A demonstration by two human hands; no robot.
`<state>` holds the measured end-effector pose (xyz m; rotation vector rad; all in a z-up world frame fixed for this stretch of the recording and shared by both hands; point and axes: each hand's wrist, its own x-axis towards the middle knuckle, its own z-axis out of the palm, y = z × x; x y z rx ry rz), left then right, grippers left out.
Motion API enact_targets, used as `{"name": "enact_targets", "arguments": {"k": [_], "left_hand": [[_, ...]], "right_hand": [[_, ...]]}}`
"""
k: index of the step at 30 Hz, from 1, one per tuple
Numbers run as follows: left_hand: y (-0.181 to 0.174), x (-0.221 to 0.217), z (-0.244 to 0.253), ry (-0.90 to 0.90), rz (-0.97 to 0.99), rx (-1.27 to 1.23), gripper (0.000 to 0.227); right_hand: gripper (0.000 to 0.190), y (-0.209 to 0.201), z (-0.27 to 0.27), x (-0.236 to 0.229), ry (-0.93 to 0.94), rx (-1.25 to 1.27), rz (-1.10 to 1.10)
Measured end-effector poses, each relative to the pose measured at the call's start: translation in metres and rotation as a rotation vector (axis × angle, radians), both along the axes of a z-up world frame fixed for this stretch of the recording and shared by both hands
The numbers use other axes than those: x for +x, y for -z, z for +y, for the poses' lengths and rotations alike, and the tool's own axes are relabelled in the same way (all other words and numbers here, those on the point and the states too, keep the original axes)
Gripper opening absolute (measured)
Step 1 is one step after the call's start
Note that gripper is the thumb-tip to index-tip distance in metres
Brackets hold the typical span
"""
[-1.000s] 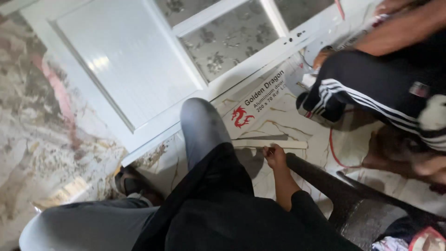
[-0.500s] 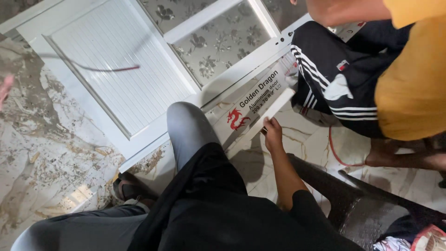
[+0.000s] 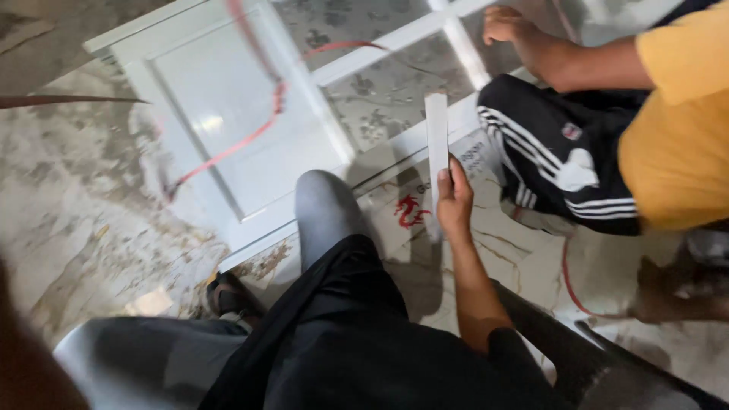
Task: Installing sealant strips on a door frame and manipulating a pink ribbon
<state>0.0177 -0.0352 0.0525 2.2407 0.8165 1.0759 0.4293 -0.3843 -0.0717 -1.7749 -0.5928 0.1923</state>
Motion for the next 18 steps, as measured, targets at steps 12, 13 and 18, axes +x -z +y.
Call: {"name": "enact_targets", "arguments": {"k": [12,13,18], "left_hand": [[-0.160,0.095,-0.112,0.182,-0.436,-0.308,0.007],[-0.163,0.102,-0.118,0.213,-0.483,-0.439,0.006],[-0.179,0.119,-0.125,0.291,-0.638,-0.792,0.005]], "right_hand": [[0.056,0.139,-0.036,0.009,-0.259,-1.039,0.142],[0.062,0.136,-0.023,0.004,-0.295,-0.868,-0.046],[0.068,0.047,0.112,-0.034,-0.493,-0.196,0.159]]}}
